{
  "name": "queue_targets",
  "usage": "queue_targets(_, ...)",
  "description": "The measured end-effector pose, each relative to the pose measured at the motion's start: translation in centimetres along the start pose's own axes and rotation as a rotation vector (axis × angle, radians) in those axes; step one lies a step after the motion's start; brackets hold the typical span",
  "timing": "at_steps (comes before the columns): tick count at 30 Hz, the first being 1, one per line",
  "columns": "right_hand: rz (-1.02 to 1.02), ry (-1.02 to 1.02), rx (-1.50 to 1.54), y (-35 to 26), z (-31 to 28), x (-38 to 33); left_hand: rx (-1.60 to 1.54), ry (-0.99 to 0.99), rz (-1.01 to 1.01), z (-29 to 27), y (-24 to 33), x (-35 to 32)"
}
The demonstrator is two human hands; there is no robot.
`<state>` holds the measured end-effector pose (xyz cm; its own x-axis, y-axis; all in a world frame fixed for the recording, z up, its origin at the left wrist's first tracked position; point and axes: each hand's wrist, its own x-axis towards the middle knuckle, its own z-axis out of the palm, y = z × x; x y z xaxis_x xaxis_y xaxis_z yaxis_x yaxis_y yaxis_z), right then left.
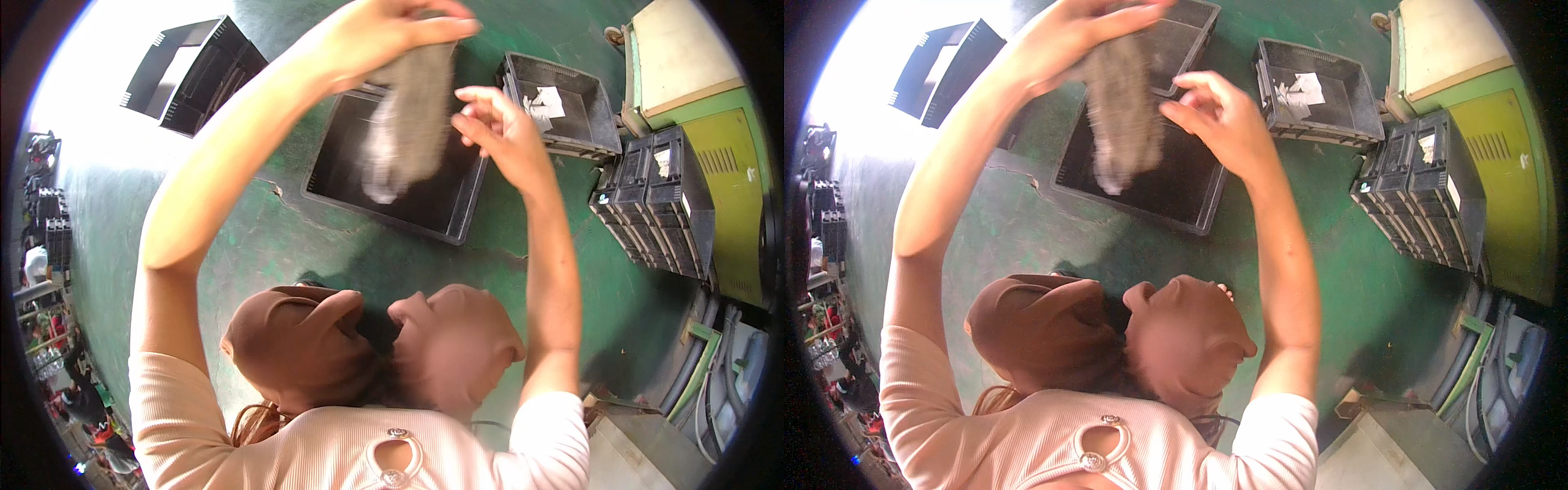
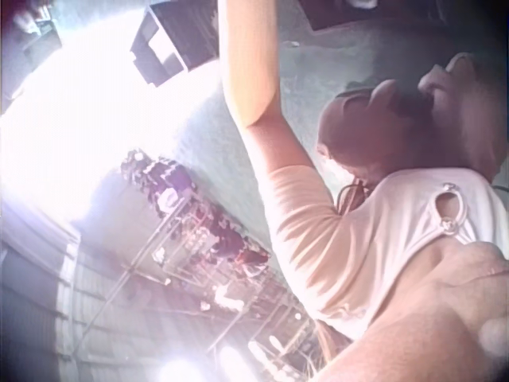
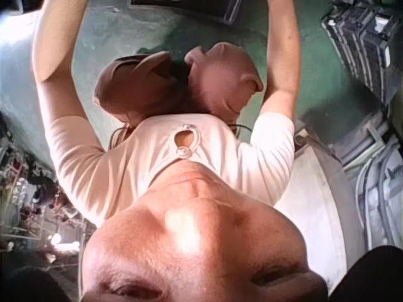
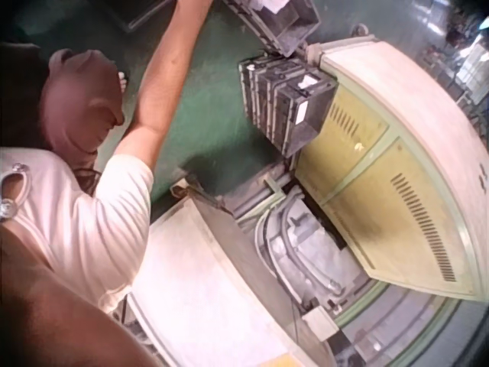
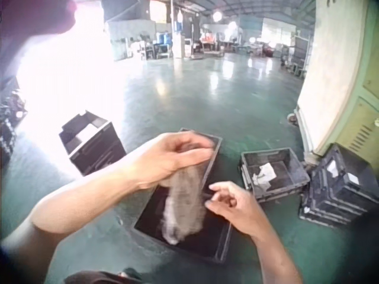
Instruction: The person wipes the interior of black plastic crates using a cloth, then stacks the cleaned crates. The person repeats this process for several crates, handling them one at a time.
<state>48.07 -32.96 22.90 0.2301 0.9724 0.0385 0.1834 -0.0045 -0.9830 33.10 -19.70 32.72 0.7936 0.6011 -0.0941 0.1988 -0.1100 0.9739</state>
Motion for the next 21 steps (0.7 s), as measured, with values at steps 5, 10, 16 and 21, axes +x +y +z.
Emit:
queue_targets(5,-0.168,0.241,-0.558,-5.0,-11.1,3.4,-0.143,0.034,0.137,2.7,0.2,6.1)
queue_targets(10,-0.094,0.465,-0.849,-4.2,-27.1,7.5,0.036,0.154,0.12,1.8,-6.7,9.9)
queue_targets(16,0.226,0.244,-1.529,-2.2,-36.2,13.5,0.581,0.159,-0.098,-6.1,-21.7,4.2)
queue_targets(21,-0.126,0.61,-1.101,-7.7,-25.8,10.6,0.813,0.263,-0.424,-9.2,-33.8,-4.0)
